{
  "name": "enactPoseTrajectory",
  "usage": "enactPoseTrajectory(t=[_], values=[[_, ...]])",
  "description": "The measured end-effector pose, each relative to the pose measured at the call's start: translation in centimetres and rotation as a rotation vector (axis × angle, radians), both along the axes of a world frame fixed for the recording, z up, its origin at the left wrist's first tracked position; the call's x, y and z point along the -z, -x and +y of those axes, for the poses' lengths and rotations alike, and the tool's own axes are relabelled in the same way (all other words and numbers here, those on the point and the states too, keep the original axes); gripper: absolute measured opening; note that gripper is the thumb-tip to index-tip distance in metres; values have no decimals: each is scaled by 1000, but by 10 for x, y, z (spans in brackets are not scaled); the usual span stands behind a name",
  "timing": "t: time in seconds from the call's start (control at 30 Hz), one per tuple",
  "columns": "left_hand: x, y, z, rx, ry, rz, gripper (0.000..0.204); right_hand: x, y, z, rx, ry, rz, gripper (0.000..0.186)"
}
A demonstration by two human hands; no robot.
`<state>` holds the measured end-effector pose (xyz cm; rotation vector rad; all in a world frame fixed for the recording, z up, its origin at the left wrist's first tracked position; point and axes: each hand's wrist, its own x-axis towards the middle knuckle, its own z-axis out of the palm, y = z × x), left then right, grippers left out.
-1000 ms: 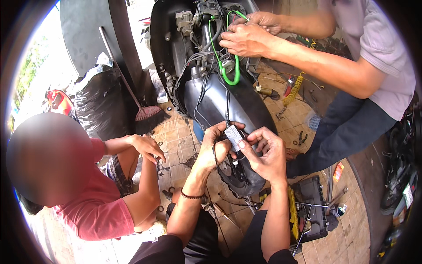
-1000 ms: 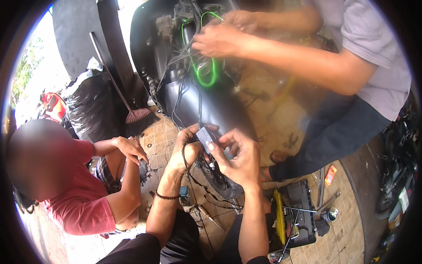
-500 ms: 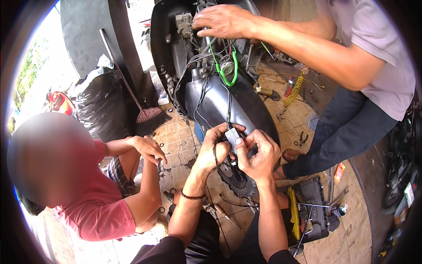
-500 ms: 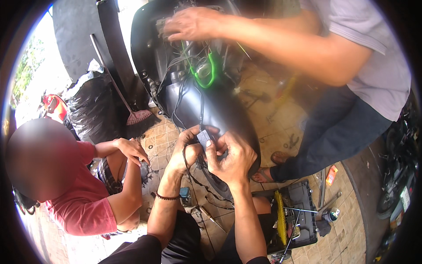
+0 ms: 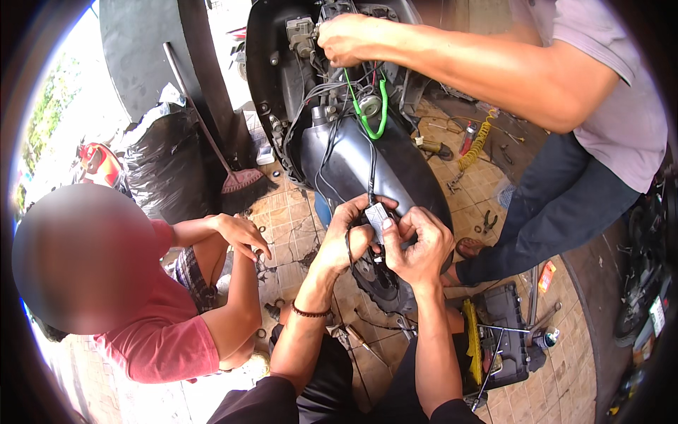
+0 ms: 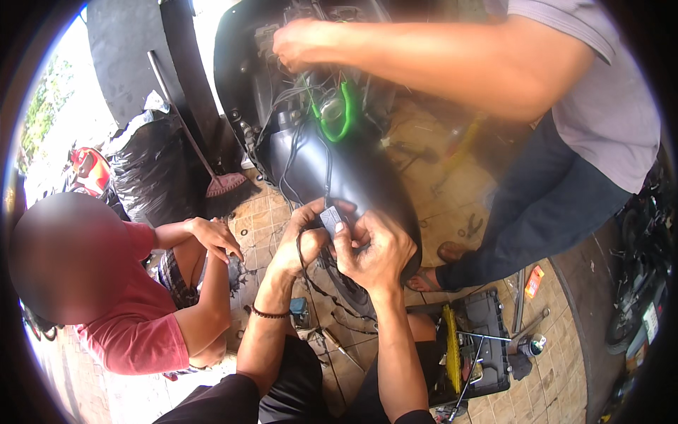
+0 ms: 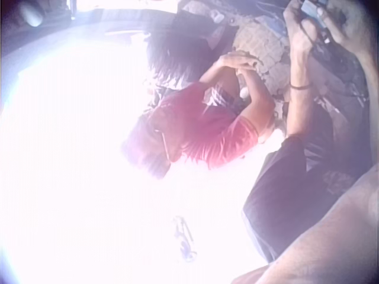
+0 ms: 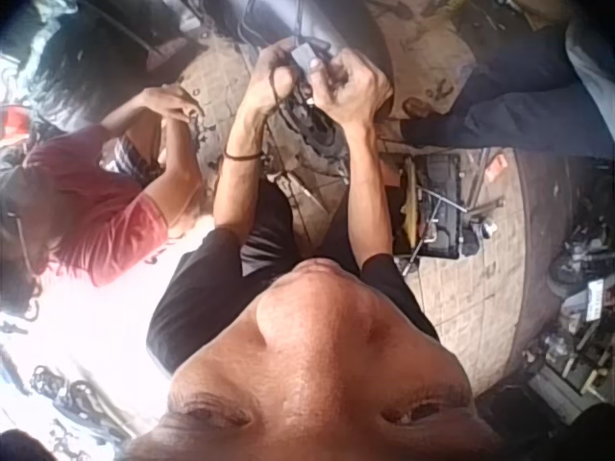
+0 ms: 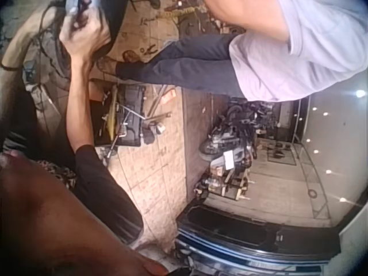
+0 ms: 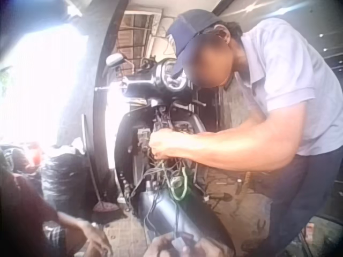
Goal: The person works on the wiring system of a motorcycle by handling wires, connecting a light component, and testing connections with a voltage tester tool while others assist.
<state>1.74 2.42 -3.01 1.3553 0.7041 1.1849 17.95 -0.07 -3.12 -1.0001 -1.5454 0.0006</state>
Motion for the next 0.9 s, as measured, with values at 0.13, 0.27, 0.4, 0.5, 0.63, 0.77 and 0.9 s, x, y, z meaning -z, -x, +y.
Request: enactPoseTrajectory(t=[0.13,0.27,0.4,0.5,0.63,0.77,0.9], values=[[0,0,-1,-6,17,-3,50,-2,2,-2,-9,2,3,36],[2,2,1,15,8,-5,50,0,1,-1,-6,3,10,38],[1,1,2,19,-1,-8,51,7,-3,4,-2,-36,30,31],[-3,3,-2,56,5,-32,54,14,-3,-2,-84,-73,275,28],[2,7,5,99,27,-59,52,-3,-19,6,-246,-231,104,36],[6,1,6,152,16,-194,55,-12,-17,0,-350,-18,-112,49],[12,4,7,127,-5,-172,58,-20,-10,-2,-331,3,-95,55]])
